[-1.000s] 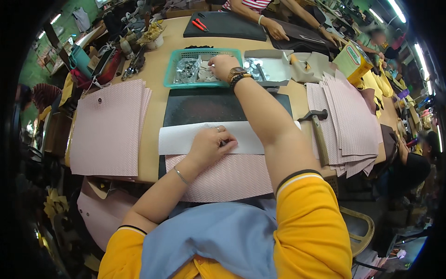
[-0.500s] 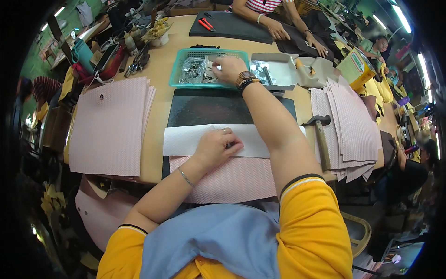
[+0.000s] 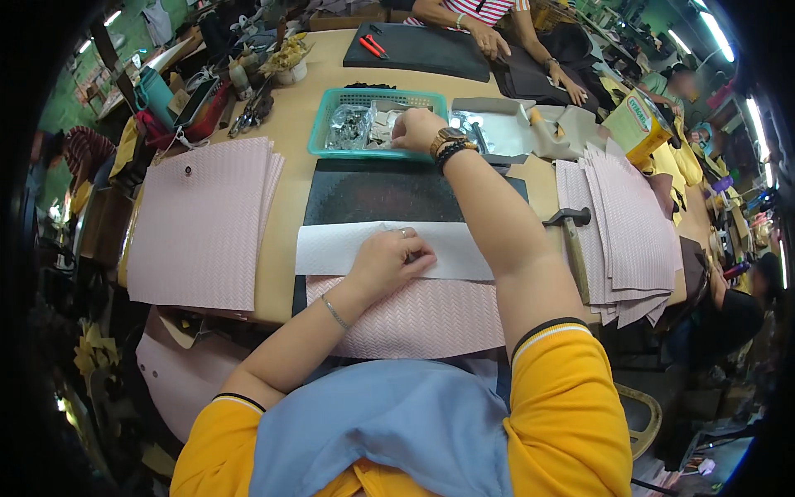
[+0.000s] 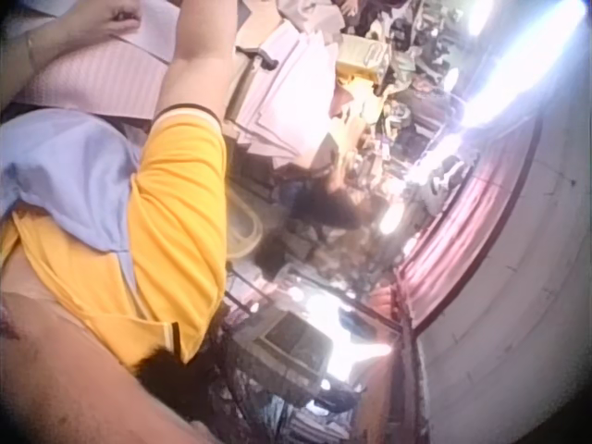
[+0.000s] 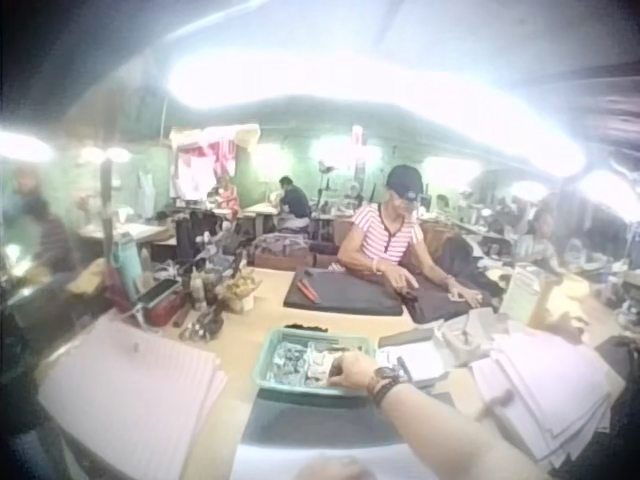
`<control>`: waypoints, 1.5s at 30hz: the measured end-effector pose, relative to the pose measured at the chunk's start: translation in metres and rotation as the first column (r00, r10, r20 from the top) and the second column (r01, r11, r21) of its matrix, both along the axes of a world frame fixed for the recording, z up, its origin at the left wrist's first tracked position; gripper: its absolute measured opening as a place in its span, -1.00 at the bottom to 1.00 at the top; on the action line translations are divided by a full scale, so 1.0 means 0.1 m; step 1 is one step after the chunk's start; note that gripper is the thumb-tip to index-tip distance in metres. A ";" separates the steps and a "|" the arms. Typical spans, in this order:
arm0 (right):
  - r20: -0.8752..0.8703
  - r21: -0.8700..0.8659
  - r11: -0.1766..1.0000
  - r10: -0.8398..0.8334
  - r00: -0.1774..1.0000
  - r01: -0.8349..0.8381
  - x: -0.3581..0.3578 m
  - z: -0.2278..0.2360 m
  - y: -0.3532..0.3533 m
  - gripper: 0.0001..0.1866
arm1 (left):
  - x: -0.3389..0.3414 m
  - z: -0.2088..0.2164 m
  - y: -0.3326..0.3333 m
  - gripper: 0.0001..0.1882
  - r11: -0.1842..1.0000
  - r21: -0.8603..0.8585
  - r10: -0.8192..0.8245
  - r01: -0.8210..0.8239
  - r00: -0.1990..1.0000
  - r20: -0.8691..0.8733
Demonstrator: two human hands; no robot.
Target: The person assembles leather pieces by manually placing metal fasteners into pre-drilled holes and securing them using a hammer on a workshop table.
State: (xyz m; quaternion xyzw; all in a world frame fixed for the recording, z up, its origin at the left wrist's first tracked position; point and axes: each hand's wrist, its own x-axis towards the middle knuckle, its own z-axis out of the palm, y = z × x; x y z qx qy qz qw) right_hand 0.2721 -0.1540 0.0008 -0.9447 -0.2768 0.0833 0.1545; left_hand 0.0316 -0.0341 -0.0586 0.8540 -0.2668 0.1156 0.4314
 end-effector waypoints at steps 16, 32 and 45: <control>0.041 0.675 0.735 -0.111 0.993 0.054 -0.69 -0.03 -0.62 -0.75 | 0.00 -0.07 0.02 -0.79 0.992 -0.127 -0.018 -0.008 0.979 -0.204; -0.443 0.625 0.635 -0.190 0.876 0.454 -2.43 -0.53 -0.93 -0.84 | 0.05 -0.12 0.04 -0.60 0.950 -0.312 -0.144 0.011 0.902 -0.408; -0.461 0.701 0.554 -0.127 0.878 0.449 -2.39 -0.63 -0.92 -0.80 | 0.01 -0.08 -0.03 -0.60 0.966 -0.253 -0.054 -0.061 0.904 -0.425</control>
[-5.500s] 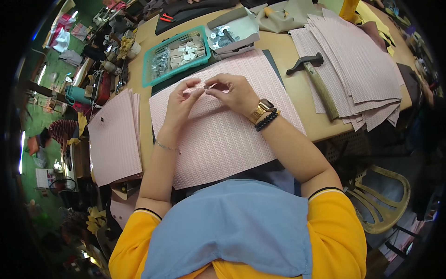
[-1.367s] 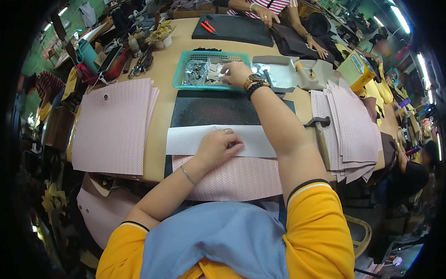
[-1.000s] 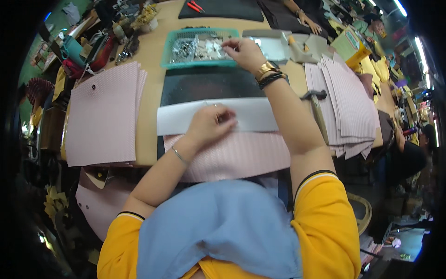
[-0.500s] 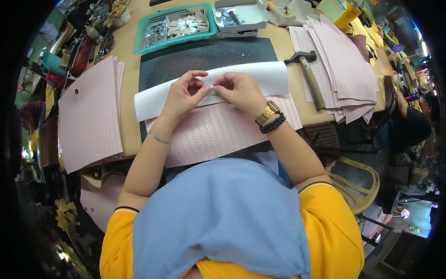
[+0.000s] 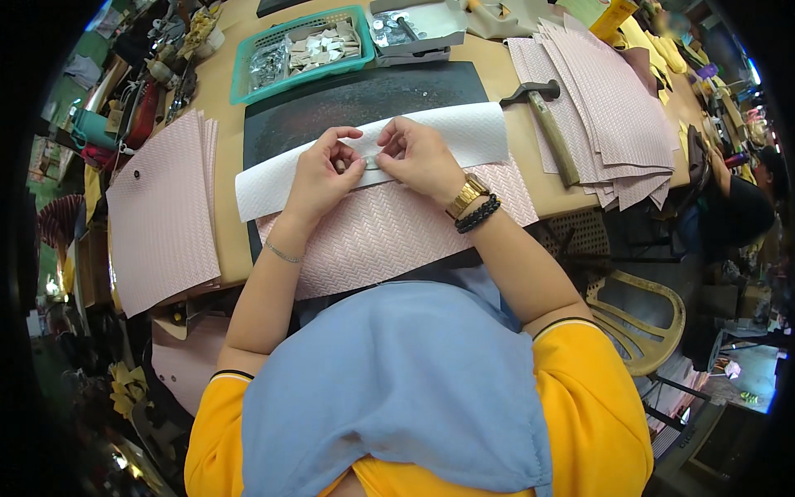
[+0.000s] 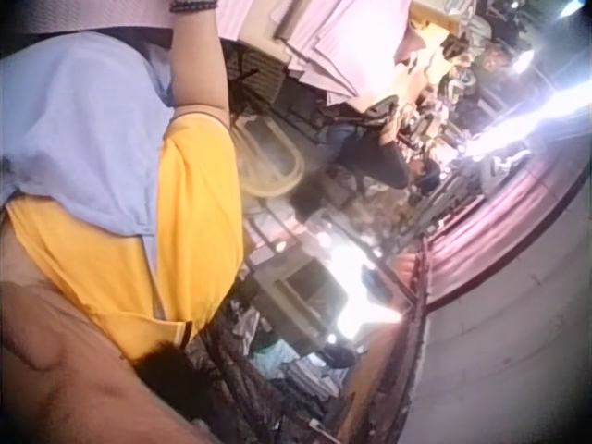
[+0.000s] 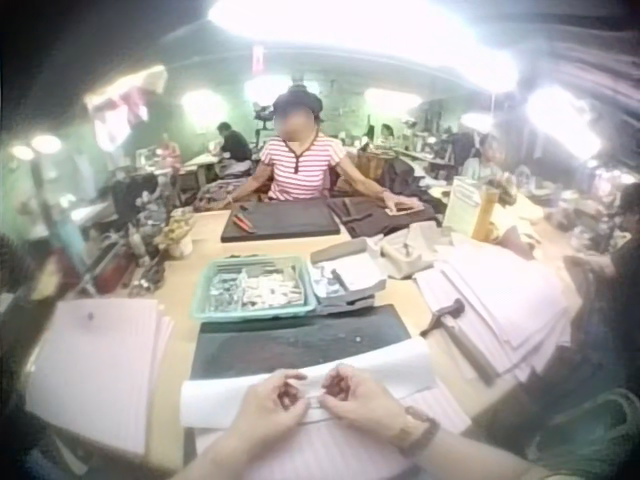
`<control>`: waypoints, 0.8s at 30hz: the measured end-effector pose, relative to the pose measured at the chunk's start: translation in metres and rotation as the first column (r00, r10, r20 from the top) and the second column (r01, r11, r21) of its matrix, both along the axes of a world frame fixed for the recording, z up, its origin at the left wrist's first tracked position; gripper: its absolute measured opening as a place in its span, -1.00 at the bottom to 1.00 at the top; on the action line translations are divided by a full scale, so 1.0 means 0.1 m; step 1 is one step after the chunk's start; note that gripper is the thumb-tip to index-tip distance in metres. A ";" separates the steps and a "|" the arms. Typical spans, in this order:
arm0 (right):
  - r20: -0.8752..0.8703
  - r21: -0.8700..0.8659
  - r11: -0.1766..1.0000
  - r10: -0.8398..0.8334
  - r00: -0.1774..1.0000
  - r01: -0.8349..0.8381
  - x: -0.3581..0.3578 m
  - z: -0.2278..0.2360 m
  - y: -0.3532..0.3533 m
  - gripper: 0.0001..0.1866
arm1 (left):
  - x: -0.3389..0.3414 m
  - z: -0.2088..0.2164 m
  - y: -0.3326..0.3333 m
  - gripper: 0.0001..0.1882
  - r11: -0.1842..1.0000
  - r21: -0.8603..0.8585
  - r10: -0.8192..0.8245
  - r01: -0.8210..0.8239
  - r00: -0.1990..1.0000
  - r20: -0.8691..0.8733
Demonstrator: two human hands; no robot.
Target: The person assembles leather pieces by manually placing metal fasteners into pre-drilled holes and securing them using a hammer on a workshop table.
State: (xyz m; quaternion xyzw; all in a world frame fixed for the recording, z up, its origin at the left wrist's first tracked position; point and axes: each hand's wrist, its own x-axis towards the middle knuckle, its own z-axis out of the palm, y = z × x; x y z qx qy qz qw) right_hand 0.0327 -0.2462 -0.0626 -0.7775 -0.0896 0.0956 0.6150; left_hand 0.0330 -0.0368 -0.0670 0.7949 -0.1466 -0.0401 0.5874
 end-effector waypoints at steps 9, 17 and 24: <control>-0.165 0.130 0.991 0.032 0.986 -0.011 0.02 0.12 0.01 -0.74 | -0.02 0.07 -0.05 -0.58 0.993 0.103 0.052 -0.058 0.997 0.052; 0.188 -0.259 0.966 0.054 0.981 -0.003 0.07 0.08 0.08 -0.75 | 0.01 -0.05 0.00 -0.69 0.998 0.061 0.010 -0.015 0.996 0.092; 0.232 -0.465 0.885 0.148 0.961 -0.024 0.23 0.49 0.01 -0.73 | -0.07 0.09 0.02 -0.87 0.985 0.167 -0.002 -0.036 0.975 0.224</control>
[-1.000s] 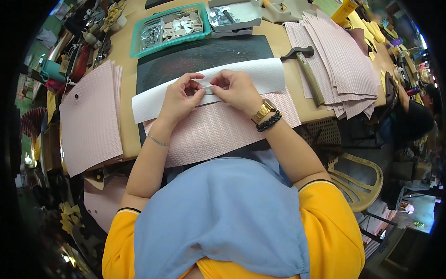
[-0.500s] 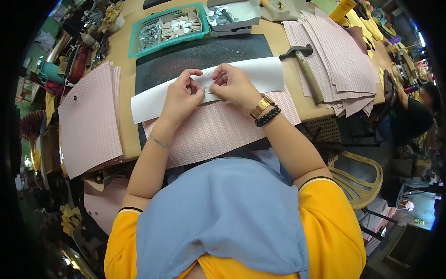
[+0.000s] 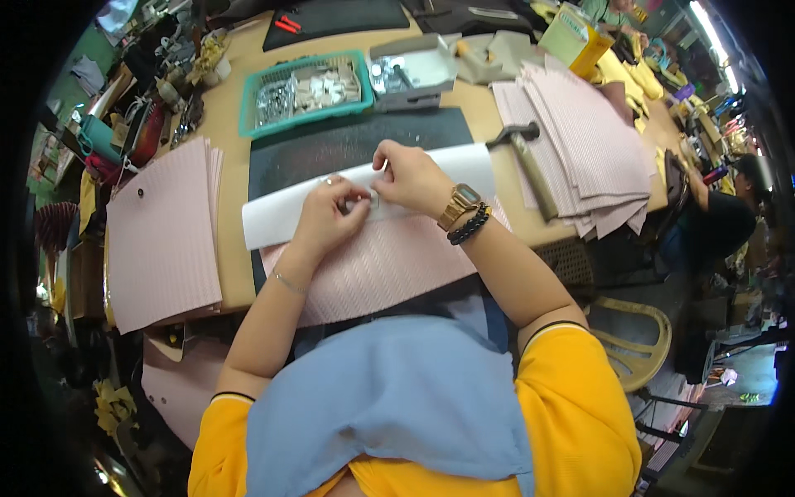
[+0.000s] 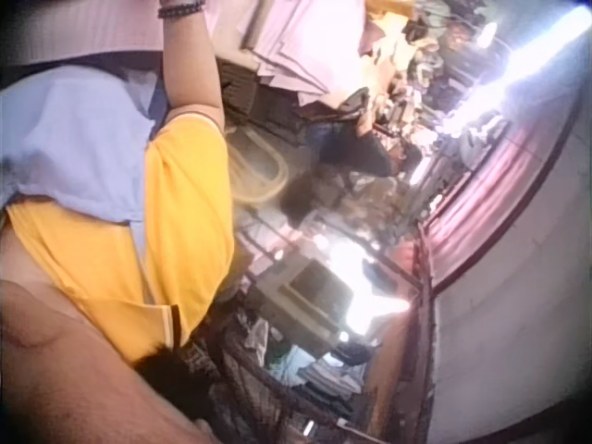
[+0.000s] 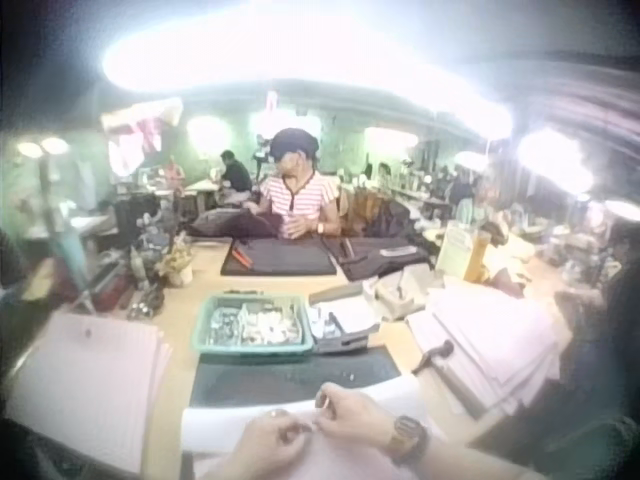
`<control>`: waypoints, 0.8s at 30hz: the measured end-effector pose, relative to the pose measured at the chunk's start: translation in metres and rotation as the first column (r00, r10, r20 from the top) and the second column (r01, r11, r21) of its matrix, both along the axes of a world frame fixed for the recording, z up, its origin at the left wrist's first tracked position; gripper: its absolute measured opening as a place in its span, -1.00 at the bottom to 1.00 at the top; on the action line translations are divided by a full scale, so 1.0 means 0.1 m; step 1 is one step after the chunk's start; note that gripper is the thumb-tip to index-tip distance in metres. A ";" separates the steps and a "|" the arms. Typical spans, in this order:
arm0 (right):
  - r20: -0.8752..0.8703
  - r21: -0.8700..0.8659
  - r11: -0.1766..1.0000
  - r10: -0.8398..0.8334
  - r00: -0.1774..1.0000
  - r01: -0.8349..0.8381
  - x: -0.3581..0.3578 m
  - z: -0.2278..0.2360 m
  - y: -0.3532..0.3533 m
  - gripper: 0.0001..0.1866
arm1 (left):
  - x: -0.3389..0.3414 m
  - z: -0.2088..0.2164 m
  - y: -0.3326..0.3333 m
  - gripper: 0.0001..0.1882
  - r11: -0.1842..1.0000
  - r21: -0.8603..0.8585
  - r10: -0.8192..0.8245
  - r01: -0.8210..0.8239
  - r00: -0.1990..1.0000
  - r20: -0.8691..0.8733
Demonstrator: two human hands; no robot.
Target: The person assembles leather pieces by manually placing metal fasteners into pre-drilled holes and securing them using a hammer on a workshop table.
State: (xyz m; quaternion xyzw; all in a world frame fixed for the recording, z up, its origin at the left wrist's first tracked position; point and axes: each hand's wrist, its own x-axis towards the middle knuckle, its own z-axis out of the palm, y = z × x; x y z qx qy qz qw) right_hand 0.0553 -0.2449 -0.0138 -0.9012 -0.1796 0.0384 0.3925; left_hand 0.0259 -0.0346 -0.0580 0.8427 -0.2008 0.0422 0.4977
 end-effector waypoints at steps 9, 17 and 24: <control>0.348 -0.296 0.928 -0.115 0.930 0.225 1.84 0.41 -0.44 -0.75 | 0.01 -0.04 -0.05 -0.87 0.999 0.037 -0.017 0.012 0.990 0.139; 0.215 -0.491 0.810 -0.244 0.946 0.321 2.24 0.06 -0.06 -0.77 | 0.01 -0.03 0.00 -0.85 1.000 0.022 -0.002 0.001 0.999 0.054; 0.235 -0.395 0.852 -0.269 0.934 0.345 2.33 0.01 -0.12 -0.78 | 0.04 -0.01 -0.02 -0.84 1.000 0.028 -0.007 0.006 0.998 0.061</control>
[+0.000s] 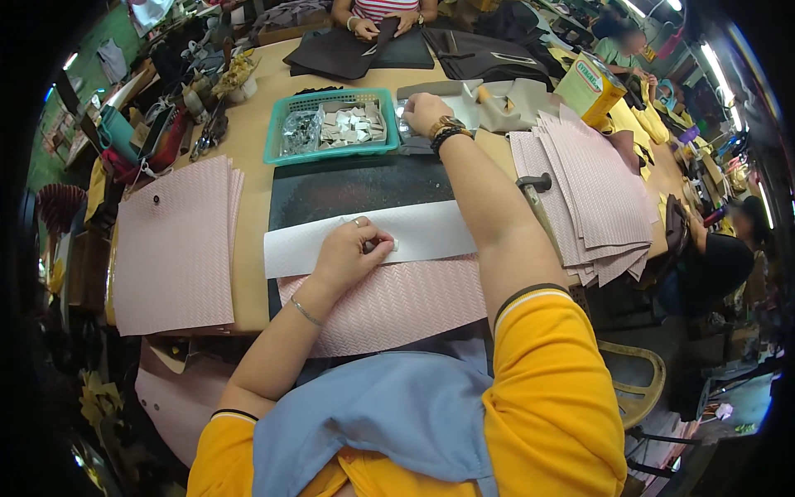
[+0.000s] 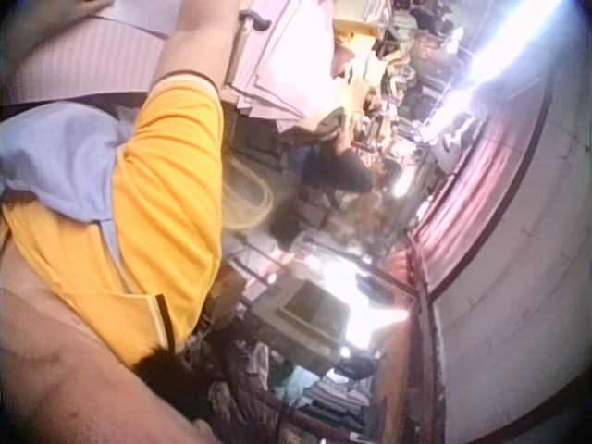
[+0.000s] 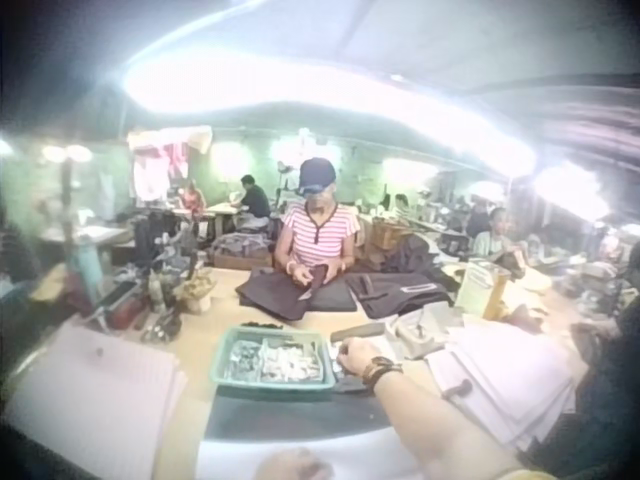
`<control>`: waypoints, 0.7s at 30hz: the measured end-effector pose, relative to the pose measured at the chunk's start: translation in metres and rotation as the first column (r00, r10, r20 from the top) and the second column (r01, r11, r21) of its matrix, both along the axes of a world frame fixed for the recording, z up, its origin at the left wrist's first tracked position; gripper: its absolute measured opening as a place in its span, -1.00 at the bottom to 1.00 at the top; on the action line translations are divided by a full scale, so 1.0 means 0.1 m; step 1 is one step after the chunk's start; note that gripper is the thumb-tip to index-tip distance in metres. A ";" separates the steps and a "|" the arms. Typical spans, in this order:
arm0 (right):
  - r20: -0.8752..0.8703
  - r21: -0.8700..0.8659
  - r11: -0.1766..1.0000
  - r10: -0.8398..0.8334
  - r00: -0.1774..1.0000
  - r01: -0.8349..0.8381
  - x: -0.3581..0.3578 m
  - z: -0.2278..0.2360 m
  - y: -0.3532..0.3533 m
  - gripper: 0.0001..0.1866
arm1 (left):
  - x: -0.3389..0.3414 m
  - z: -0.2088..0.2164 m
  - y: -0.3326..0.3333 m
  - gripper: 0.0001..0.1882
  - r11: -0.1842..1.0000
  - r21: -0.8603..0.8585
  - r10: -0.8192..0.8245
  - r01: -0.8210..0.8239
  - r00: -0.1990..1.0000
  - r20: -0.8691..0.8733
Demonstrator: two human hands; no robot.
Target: The person assembles leather pieces by manually placing metal fasteners into pre-drilled holes and securing them using a hammer on a workshop table.
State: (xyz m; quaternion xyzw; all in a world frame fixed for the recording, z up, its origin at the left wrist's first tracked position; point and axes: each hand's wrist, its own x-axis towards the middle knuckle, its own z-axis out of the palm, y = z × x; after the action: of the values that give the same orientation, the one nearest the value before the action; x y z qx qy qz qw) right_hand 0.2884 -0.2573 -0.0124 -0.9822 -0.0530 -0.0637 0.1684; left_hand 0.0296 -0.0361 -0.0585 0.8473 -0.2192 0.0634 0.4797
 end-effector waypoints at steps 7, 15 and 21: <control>0.156 0.552 0.774 0.272 0.950 -0.312 -0.86 0.18 0.03 -0.78 | 0.00 -0.07 0.06 -0.82 1.000 -0.005 -0.018 0.018 1.000 -0.015; -0.126 0.580 0.736 0.504 0.854 -0.349 -2.42 -0.05 0.08 -0.84 | 0.00 -0.01 0.03 -0.44 0.998 -0.027 -0.065 0.062 0.991 -0.114; 0.267 0.182 0.780 0.546 0.794 -0.598 -2.53 -0.18 0.13 -0.88 | 0.00 0.03 0.04 -0.49 0.998 -0.041 -0.062 0.055 0.983 -0.173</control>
State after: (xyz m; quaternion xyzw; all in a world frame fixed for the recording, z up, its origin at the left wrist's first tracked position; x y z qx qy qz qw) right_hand 0.0351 -0.2445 -0.0307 -0.8772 -0.3578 -0.1134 0.2994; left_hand 0.0298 -0.0325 -0.0560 0.8341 -0.2001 -0.0213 0.5137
